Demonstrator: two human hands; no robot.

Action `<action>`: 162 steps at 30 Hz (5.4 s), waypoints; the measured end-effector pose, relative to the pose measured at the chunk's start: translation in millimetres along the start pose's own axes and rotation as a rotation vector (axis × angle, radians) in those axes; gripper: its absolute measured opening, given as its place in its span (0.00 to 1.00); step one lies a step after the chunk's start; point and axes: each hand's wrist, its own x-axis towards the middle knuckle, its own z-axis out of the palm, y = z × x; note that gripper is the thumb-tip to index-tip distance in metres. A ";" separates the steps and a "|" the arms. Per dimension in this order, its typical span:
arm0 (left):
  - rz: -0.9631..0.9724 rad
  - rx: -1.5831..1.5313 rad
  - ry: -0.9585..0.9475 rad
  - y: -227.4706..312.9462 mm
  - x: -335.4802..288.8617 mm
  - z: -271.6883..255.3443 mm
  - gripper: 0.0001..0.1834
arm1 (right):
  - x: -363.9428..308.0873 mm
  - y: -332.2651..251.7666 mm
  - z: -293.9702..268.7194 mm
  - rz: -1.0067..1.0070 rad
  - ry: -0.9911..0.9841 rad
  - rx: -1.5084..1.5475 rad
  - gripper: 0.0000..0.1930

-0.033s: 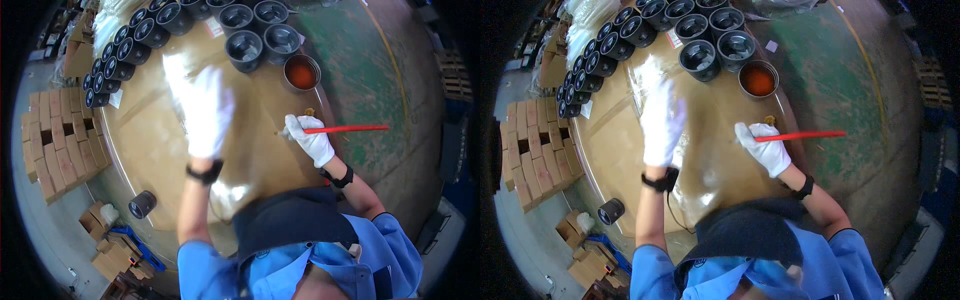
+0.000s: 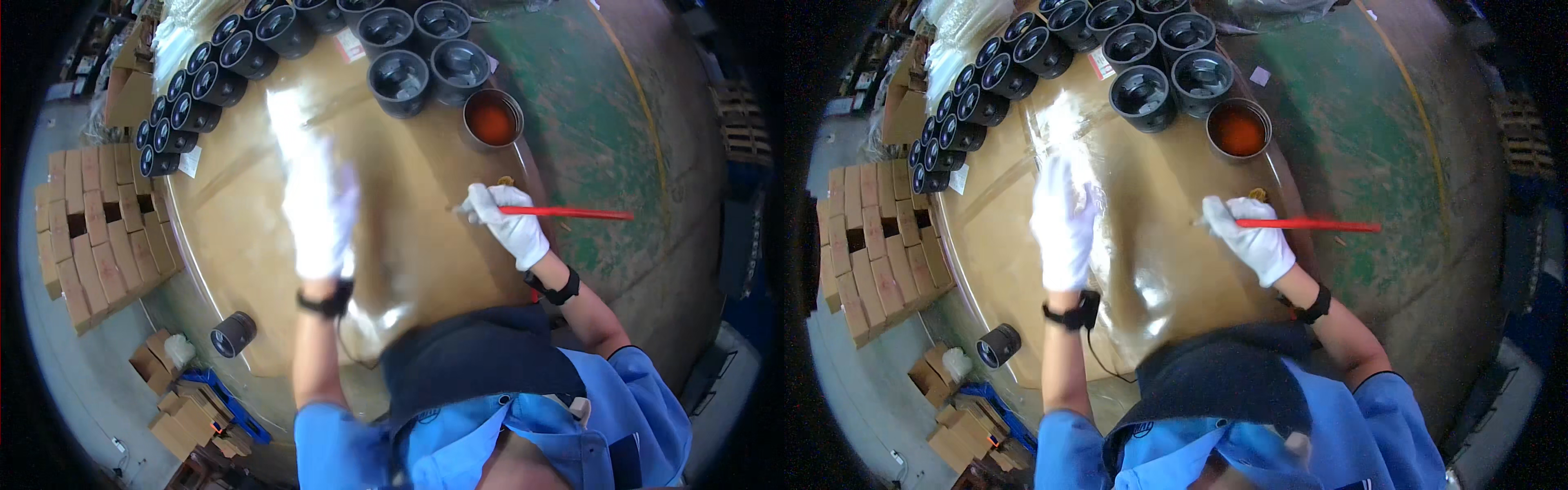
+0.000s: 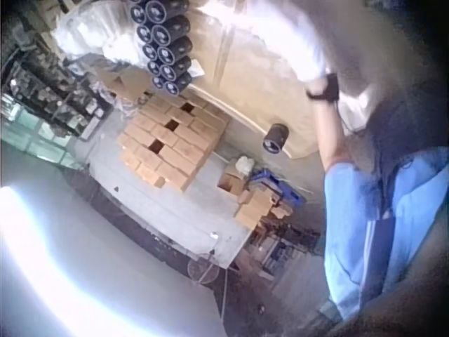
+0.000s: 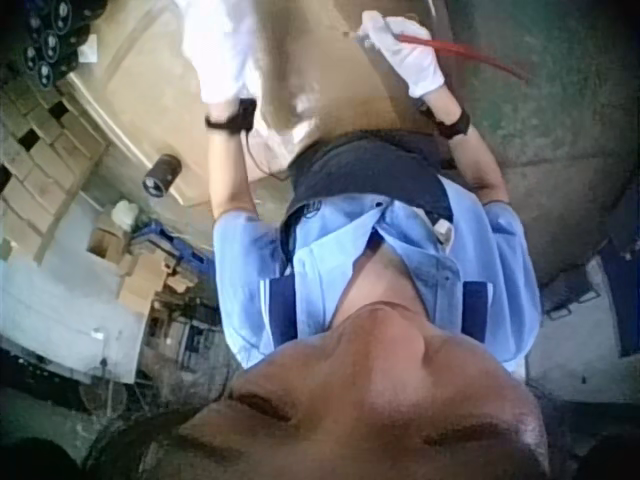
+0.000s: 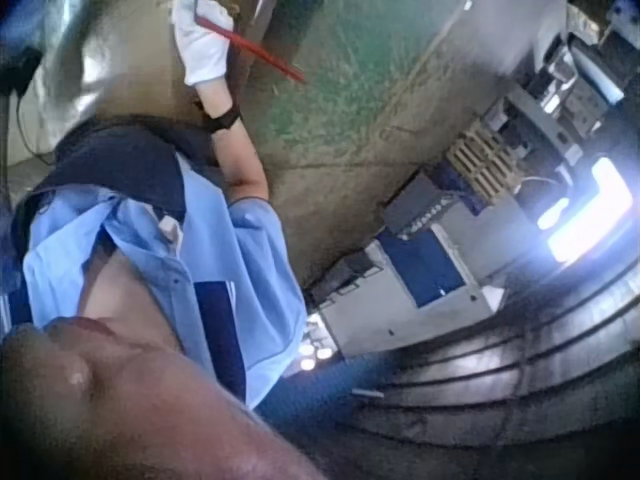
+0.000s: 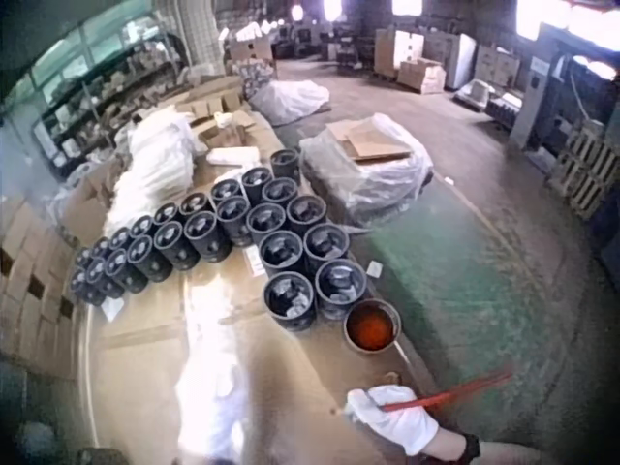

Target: The person picks up a piston from a bin, applies a liquid to its surface using a brush, and places it onto a table, repeating this for several pistons.

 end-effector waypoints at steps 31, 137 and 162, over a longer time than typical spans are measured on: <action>-0.958 -0.663 -0.104 -10.7 -149.0 -46.0 0.16 | -4.0 -77.2 18.3 0.051 0.050 0.376 0.24; -2.199 0.087 0.471 589.7 -691.0 40.3 0.15 | -482.7 84.8 61.5 -0.066 -2.154 -0.952 0.11; -2.796 -0.485 0.595 897.9 -772.5 160.6 0.17 | -851.0 274.1 40.2 -2.095 -3.174 -1.095 0.15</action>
